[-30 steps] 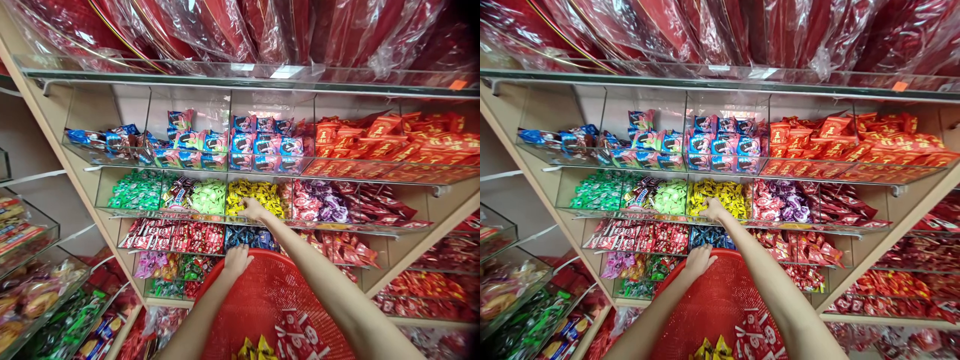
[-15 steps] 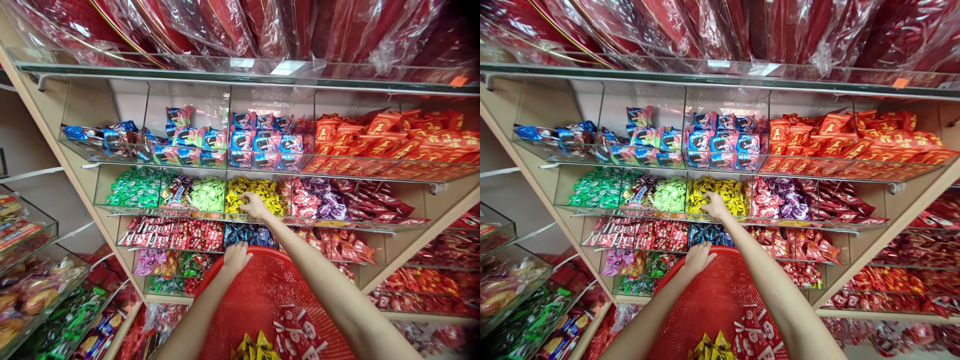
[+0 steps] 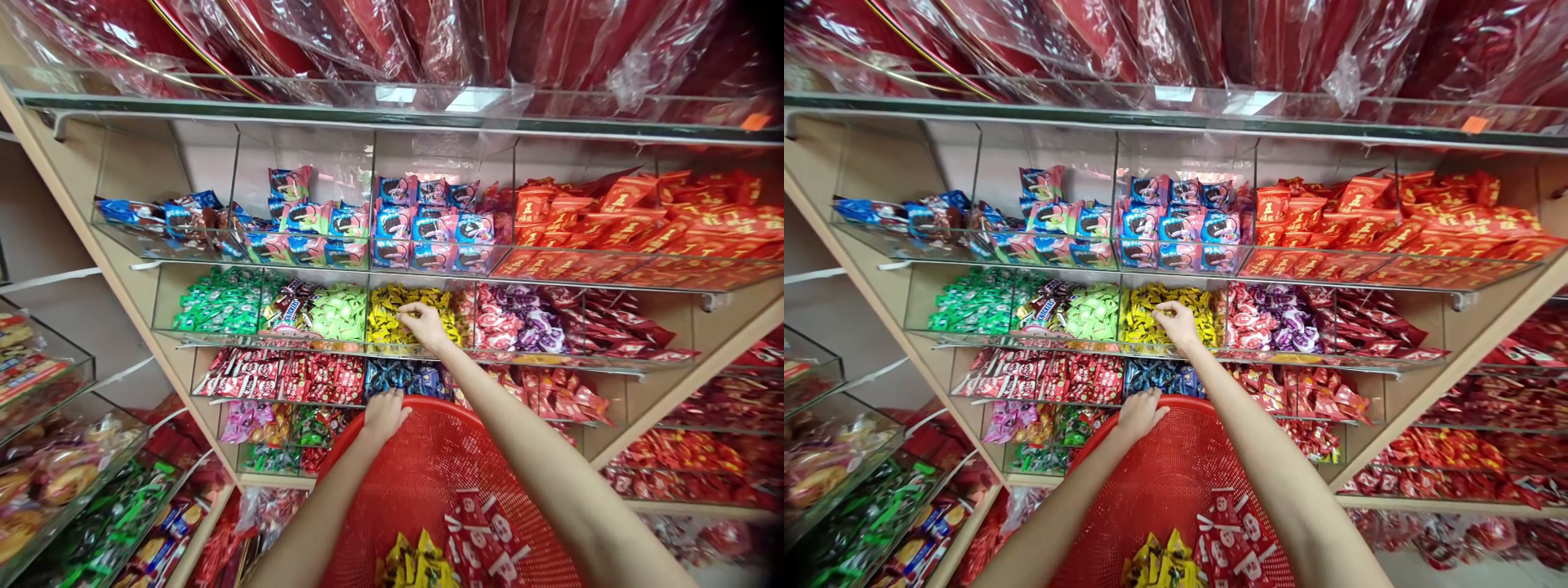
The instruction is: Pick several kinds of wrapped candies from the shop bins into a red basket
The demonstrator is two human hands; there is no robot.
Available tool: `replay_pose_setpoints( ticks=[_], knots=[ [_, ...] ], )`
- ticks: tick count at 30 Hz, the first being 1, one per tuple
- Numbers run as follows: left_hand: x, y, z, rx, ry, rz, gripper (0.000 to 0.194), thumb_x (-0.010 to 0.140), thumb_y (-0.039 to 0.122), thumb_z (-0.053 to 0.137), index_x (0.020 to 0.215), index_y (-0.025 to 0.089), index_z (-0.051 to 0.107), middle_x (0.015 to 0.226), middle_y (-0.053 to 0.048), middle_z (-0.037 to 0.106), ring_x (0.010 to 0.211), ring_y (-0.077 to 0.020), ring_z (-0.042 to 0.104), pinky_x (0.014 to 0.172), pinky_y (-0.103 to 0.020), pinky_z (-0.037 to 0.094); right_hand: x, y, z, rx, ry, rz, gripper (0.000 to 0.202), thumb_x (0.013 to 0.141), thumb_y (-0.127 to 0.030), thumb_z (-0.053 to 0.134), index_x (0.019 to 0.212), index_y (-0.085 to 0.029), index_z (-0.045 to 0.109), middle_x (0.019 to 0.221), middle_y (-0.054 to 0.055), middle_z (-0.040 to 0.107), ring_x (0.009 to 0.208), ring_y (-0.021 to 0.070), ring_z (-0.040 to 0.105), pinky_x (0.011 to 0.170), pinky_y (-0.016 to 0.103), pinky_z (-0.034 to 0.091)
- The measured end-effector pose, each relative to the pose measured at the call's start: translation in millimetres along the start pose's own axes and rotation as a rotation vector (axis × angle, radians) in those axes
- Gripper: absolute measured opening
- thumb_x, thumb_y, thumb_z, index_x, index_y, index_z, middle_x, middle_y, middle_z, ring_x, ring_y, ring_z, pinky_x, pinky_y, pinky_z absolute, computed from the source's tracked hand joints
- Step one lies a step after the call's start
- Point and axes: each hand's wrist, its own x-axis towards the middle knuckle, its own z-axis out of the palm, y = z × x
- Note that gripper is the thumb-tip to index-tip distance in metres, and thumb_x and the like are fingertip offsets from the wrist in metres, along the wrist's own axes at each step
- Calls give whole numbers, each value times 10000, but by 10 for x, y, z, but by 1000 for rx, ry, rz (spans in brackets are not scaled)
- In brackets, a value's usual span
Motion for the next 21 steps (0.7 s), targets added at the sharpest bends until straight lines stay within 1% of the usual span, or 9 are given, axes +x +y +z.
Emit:
replay_pose_setpoints(
  ticks=[2, 4, 6, 7, 9, 13, 15, 18, 21],
  knots=[
    [3, -2, -5, 1, -5, 6, 365, 850, 450, 351, 1053, 173, 473, 1026, -95, 587, 923, -193, 573, 759, -300, 443, -85, -79, -60, 148, 58, -1, 353, 672, -396, 568, 908, -135, 587, 821, 40, 623, 622, 111, 560, 619, 261, 504],
    [6, -4, -10, 3, -6, 10, 358, 848, 445, 358, 1046, 172, 477, 1014, -92, 594, 909, -192, 578, 749, -298, 446, -253, -176, -142, 294, 105, -8, 371, 651, -414, 603, 906, -145, 589, 802, 35, 611, 632, 114, 553, 638, 273, 505],
    [6, -4, -22, 4, 1, 12, 361, 846, 445, 363, 1046, 169, 480, 1008, -89, 598, 896, -197, 581, 737, -299, 449, -519, -253, -227, 352, 84, -14, 371, 650, -417, 622, 916, -161, 588, 825, 37, 606, 638, 116, 547, 648, 284, 502],
    [6, -2, -31, 5, 7, 12, 365, 845, 448, 361, 1049, 169, 480, 1009, -88, 599, 894, -200, 581, 733, -302, 450, -685, -272, -264, 349, 40, -9, 363, 657, -415, 624, 920, -169, 586, 852, 41, 604, 651, 118, 548, 657, 289, 500],
    [6, 5, -50, 2, 1, 10, 368, 851, 451, 342, 1053, 178, 482, 1007, -81, 599, 891, -203, 582, 727, -304, 451, -1059, -257, -313, 317, -96, 1, 324, 676, -403, 621, 912, -183, 586, 894, 43, 598, 705, 131, 554, 688, 302, 492],
    [4, 16, -61, -12, -35, 9, 359, 866, 434, 310, 1056, 179, 476, 1011, -81, 592, 900, -198, 576, 729, -303, 449, -1839, -62, -312, 161, -472, -42, 203, 714, -350, 612, 860, -209, 614, 880, 22, 590, 834, 152, 538, 793, 321, 439],
    [0, 16, -45, -5, -22, 16, 374, 859, 444, 324, 1069, 168, 464, 1026, -92, 584, 905, -202, 571, 732, -306, 447, -2173, 33, -292, 97, -621, -10, 191, 707, -341, 624, 849, -213, 629, 883, 19, 586, 828, 150, 537, 781, 308, 432],
    [-8, 12, -19, 2, -4, 27, 380, 852, 453, 336, 1061, 165, 468, 1018, -95, 586, 891, -204, 573, 723, -305, 448, -2556, 91, -277, 67, -802, 63, 212, 681, -337, 647, 865, -234, 646, 885, 9, 601, 806, 148, 551, 733, 276, 434],
    [-13, 11, -14, -2, 3, 25, 375, 850, 453, 344, 1054, 166, 474, 1015, -93, 588, 882, -201, 574, 716, -299, 449, -2811, 86, -255, 54, -959, 82, 234, 658, -292, 658, 891, -268, 660, 896, 1, 630, 834, 161, 570, 728, 264, 434]
  ],
)
